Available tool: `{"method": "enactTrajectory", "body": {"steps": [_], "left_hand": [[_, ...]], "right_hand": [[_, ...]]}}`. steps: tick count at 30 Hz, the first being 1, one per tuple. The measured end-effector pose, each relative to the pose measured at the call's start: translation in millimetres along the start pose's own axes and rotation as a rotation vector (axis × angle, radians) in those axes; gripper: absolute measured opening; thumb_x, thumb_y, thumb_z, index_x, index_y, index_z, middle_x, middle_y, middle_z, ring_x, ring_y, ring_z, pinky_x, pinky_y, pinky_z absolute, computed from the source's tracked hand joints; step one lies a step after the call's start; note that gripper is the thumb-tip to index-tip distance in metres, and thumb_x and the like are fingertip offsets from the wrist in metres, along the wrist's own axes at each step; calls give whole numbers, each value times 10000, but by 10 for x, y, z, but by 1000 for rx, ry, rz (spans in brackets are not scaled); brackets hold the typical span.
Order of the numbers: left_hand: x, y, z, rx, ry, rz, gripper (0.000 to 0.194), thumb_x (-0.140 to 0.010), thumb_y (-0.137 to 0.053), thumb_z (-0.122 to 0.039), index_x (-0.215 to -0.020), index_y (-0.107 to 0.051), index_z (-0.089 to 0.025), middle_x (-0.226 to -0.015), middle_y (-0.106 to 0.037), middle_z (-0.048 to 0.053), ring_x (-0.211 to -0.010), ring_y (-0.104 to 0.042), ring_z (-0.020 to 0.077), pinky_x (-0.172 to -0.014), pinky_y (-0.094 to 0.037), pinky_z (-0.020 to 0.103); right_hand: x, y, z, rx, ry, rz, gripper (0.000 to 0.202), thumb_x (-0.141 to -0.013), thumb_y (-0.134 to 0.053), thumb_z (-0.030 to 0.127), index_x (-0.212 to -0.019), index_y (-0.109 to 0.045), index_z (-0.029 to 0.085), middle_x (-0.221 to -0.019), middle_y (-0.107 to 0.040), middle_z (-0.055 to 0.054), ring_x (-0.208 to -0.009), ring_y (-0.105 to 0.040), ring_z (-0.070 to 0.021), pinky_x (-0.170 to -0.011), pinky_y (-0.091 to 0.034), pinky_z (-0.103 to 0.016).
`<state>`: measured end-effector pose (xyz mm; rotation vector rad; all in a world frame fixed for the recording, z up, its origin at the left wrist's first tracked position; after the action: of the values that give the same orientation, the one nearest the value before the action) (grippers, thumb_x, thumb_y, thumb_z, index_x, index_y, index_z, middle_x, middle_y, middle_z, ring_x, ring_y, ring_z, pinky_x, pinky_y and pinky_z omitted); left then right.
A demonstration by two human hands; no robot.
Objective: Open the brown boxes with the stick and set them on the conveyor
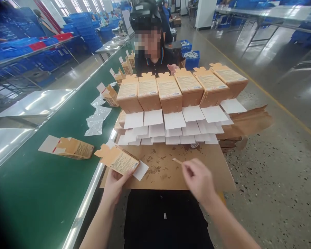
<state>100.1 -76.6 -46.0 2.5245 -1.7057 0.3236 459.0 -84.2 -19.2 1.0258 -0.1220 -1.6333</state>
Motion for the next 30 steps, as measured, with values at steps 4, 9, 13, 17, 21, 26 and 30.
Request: {"method": "enactTrajectory", "body": {"steps": [4,9,13,17,21,26,30], "left_hand": [[-21,10,49,-37,-6,30,965,-602,-1213,-612,-1354,-754,-219,-1405,-895,207,-1378,-866,456,-1246,-678,628],[5,-15,135,-26,-59,41,941,-659,-1204,-552,-1406,-724,-240,-1383,-895,186,-1349,-883,431,-1219,-696,623],[14,-11,214,-49,-89,25,987,-629,-1210,-560,-1414,-702,-246,-1438,-871,205,-1396,-864,442,-1232,-692,630],[107,-34,213,-167,-126,20,970,-668,-1200,-526,-1444,-692,-241,-1493,-832,225,-1465,-829,456,-1279,-664,633],[274,-85,132,-410,-249,-112,860,-740,-1128,-556,-1413,-693,-244,-1421,-833,191,-1421,-833,467,-1173,-711,613],[349,-116,148,-598,-277,-156,780,-771,-1064,-604,-1356,-665,-277,-1346,-833,155,-1334,-846,460,-1006,-737,549],[272,-93,248,-648,-331,-150,726,-765,-1018,-671,-1265,-654,-290,-1274,-815,155,-1286,-844,471,-971,-737,562]], "right_hand": [[191,-770,526,-142,43,159,243,-1152,-706,101,-1021,-819,270,-867,-783,-3,-718,-739,-161,-684,-609,-266],[224,-1226,653,-76,112,290,331,-1171,-656,101,-891,-720,265,-826,-707,7,-677,-669,-153,-642,-540,-269],[198,-1132,536,-89,77,228,314,-1191,-624,115,-951,-759,266,-856,-727,-6,-701,-689,-165,-659,-567,-283],[186,-897,417,-140,6,138,329,-1223,-586,152,-1004,-805,266,-860,-745,-9,-705,-687,-160,-660,-586,-283],[229,-677,346,-160,-67,88,320,-1222,-625,192,-976,-816,268,-850,-750,-12,-699,-680,-162,-648,-586,-288],[295,-508,375,-184,-118,53,292,-1201,-679,181,-968,-827,274,-825,-724,4,-649,-636,-145,-610,-537,-273],[281,-439,423,-166,-107,45,299,-1193,-666,171,-964,-827,277,-823,-750,-6,-662,-672,-152,-615,-572,-268]]}}
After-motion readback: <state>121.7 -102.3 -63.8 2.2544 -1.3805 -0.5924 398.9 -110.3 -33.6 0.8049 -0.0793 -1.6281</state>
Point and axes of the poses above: each hand's wrist, its own x-axis away from the middle knuckle, its own y-axis out of the back of the hand, z = x × y, the point moved 2 cm from there along -x, towards the middle knuckle
